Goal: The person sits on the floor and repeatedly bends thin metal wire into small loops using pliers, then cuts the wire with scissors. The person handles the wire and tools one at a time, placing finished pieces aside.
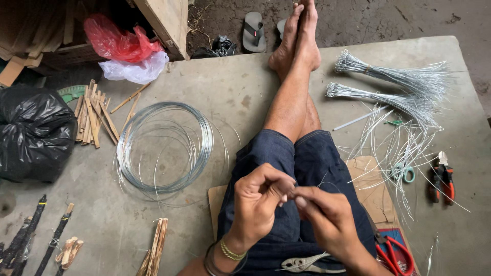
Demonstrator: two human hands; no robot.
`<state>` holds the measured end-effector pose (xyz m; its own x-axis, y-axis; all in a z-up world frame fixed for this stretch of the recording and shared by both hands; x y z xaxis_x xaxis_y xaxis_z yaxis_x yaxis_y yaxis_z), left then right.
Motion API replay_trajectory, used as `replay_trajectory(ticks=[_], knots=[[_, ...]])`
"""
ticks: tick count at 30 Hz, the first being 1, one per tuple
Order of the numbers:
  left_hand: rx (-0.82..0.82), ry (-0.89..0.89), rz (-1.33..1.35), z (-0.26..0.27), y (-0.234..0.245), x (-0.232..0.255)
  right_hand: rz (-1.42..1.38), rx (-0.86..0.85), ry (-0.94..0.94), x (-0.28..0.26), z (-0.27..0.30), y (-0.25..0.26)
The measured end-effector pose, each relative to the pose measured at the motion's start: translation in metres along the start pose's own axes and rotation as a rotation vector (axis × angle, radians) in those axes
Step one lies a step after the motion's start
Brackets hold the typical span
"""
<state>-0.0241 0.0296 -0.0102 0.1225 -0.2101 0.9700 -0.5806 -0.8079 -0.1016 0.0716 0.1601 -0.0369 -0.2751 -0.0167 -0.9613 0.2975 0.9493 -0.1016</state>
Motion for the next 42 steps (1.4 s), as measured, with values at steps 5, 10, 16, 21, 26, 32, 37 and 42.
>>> replay_trajectory(ticks=[5,10,16,21,26,32,37,42], knots=[[0.264,0.115,0.281,-0.002,-0.004,-0.018,0.303,0.040,0.228,-0.014,-0.017,-0.017],[0.373,0.172,0.473,-0.010,0.004,-0.022,0.409,-0.008,0.237,-0.022,-0.027,-0.025],[0.136,0.183,0.283,-0.015,0.002,-0.017,0.252,0.064,0.051,-0.012,-0.032,-0.022],[0.065,0.016,-0.008,-0.022,0.003,-0.009,0.360,-0.030,0.065,-0.027,-0.043,-0.022],[-0.069,0.021,0.022,-0.033,-0.010,0.001,0.139,0.021,0.154,-0.048,-0.057,0.014],[-0.114,-0.065,-0.211,-0.043,-0.047,0.028,-0.404,0.034,0.077,-0.041,-0.065,0.046],[-0.108,-0.203,-0.274,-0.047,-0.061,0.040,-0.408,0.113,0.260,-0.044,-0.059,0.063],[-0.299,0.044,-0.065,-0.052,-0.078,0.016,-0.411,0.245,0.427,-0.055,-0.064,0.083]])
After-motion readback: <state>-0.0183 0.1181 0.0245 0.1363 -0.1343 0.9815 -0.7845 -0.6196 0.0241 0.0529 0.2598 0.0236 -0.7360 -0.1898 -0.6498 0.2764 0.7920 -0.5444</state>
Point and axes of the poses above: each hand's wrist, its own z-axis away from the middle knuckle, its own y-axis out of the back of the hand, x = y × z, the point moved 4 cm from there along -z, towards the middle knuckle, and after that the axes turned 11 degrees about -z, right-handed, at the moved point
